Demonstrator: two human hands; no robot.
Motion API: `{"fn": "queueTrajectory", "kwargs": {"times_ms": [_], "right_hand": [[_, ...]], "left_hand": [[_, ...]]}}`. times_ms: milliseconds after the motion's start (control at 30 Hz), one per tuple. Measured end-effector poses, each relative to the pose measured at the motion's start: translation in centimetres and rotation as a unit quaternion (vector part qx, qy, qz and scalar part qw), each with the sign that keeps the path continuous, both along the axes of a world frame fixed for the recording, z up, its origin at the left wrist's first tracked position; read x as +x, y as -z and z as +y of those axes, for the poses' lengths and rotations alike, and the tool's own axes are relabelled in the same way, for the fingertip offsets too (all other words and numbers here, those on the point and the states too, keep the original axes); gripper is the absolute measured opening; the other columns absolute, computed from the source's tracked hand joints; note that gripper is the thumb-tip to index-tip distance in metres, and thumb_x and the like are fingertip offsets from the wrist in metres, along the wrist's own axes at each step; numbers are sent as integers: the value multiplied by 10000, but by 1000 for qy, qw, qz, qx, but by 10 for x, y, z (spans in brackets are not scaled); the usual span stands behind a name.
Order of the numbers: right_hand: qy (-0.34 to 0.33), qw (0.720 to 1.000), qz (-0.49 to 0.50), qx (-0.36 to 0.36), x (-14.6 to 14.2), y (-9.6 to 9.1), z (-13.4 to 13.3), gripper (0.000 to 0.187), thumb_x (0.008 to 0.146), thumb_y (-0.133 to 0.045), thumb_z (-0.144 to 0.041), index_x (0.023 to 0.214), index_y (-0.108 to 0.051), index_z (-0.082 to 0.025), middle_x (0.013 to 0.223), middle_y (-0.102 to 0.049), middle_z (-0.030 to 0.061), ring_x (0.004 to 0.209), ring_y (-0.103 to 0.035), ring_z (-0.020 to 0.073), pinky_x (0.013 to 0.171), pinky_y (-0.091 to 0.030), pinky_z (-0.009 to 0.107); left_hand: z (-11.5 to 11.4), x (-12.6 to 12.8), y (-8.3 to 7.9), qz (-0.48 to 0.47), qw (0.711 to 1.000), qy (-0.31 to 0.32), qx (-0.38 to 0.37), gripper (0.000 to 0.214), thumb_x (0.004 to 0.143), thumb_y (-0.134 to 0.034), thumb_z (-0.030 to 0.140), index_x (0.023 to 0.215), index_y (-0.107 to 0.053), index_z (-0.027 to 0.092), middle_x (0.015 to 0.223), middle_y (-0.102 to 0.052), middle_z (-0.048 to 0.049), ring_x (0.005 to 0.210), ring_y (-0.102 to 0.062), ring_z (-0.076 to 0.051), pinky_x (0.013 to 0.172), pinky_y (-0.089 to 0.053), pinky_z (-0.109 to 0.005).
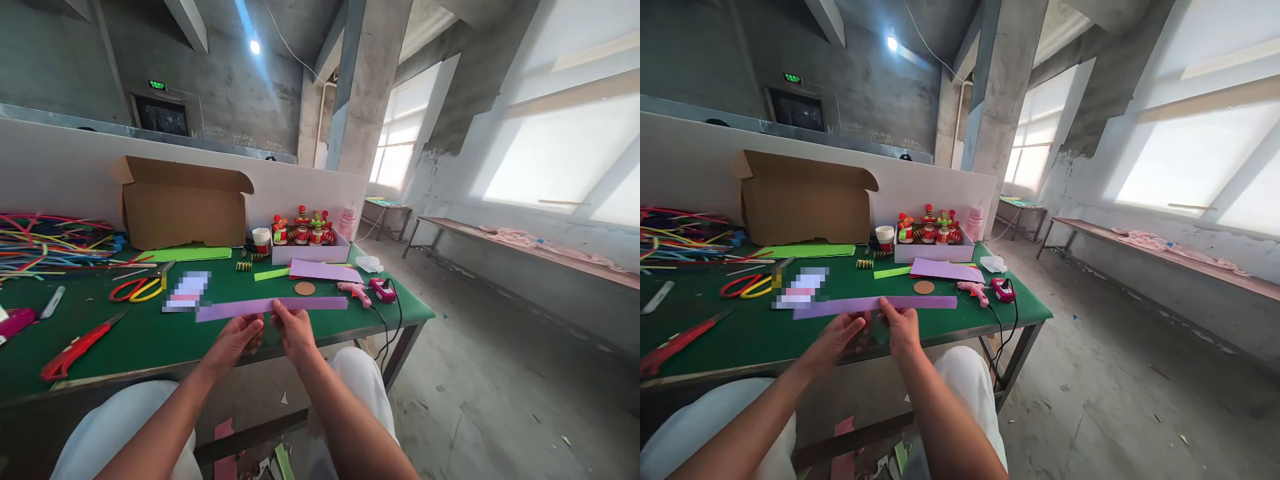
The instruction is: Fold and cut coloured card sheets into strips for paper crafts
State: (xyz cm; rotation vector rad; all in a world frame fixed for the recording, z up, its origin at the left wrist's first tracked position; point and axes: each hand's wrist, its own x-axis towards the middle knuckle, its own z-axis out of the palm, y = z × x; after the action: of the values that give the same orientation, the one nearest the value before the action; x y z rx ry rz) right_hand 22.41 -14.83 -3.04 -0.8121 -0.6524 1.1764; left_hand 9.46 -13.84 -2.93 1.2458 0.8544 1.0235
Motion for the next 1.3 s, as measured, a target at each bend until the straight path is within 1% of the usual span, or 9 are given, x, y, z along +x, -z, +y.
{"fn": "queueTrajectory", "kwargs": {"times_ms": [167,500,700,767,833,900,967,1133,1300], "right_hand": [[5,999,-46,1,-12,5,-3,416,520,-875,-515,607,-653,-174,552,-600,-20,517,-497,96,528,-459,241],[97,989,-116,-1,71,-5,-4,496,521,-838,-633,580,-621,-191,484,-526,-47,426,-434,81,463,-490,259],[158,980,-122,-2,109,-12,-15,542,578,-782,-731,614,-625,-213,498,-544,-48,482,-511,103,546,-516,256],[70,987,-146,-7,104,-13,-21,582,634,-727,-777,728,-704,-203,677,-697,20,657,-652,155,695,-553,295],[-97,978,-184,-25,87,-12,-28,665,700,-643,-819,898,-755,-194,899,-769,79,848,-713,208,820,-546,344],[-252,938,-233,-36,63,-8,-36,678,714,-647,-807,962,-753,-185,941,-777,86,879,-718,219,829,-533,348],[-330,902,-274,-44,41,-3,-41,606,659,-759,-730,888,-730,-170,827,-770,59,771,-709,194,748,-529,312],[-305,919,-234,-89,11,10,-37,561,574,-821,-682,682,-645,-160,579,-679,10,525,-629,130,564,-489,255],[-300,925,-222,-77,7,12,-34,579,589,-798,-706,679,-630,-160,558,-674,17,486,-613,132,530,-477,259]], "left_hand": [[-3,-1,8,16,998,-61,31,618,620,-687,800,529,-507,215,468,-475,43,480,-430,-121,481,-359,-272],[10,-20,-3,-17,992,-89,89,473,769,-640,601,493,-550,227,453,-513,10,485,-449,-134,523,-391,-285],[22,-54,-18,-25,991,-64,114,525,778,-575,591,421,-404,246,356,-319,42,390,-324,-113,442,-274,-287],[21,-61,-21,1,994,-20,108,551,749,-603,588,382,-373,247,332,-311,40,359,-302,-104,434,-261,-292],[18,-60,-20,35,994,29,95,559,715,-641,584,356,-382,242,325,-359,25,354,-331,-106,441,-277,-293],[16,-54,-17,66,992,69,83,526,694,-679,565,364,-445,229,343,-426,11,369,-368,-112,455,-299,-290],[14,-48,-16,89,989,94,74,484,689,-708,542,390,-511,215,369,-476,4,387,-383,-110,472,-317,-287],[12,-40,-17,89,990,84,74,473,715,-695,613,504,-614,198,498,-552,2,498,-434,-112,535,-353,-267],[5,-23,-11,82,990,107,31,492,534,-851,600,720,-736,159,555,-545,30,482,-323,-73,459,-229,-242]]}}
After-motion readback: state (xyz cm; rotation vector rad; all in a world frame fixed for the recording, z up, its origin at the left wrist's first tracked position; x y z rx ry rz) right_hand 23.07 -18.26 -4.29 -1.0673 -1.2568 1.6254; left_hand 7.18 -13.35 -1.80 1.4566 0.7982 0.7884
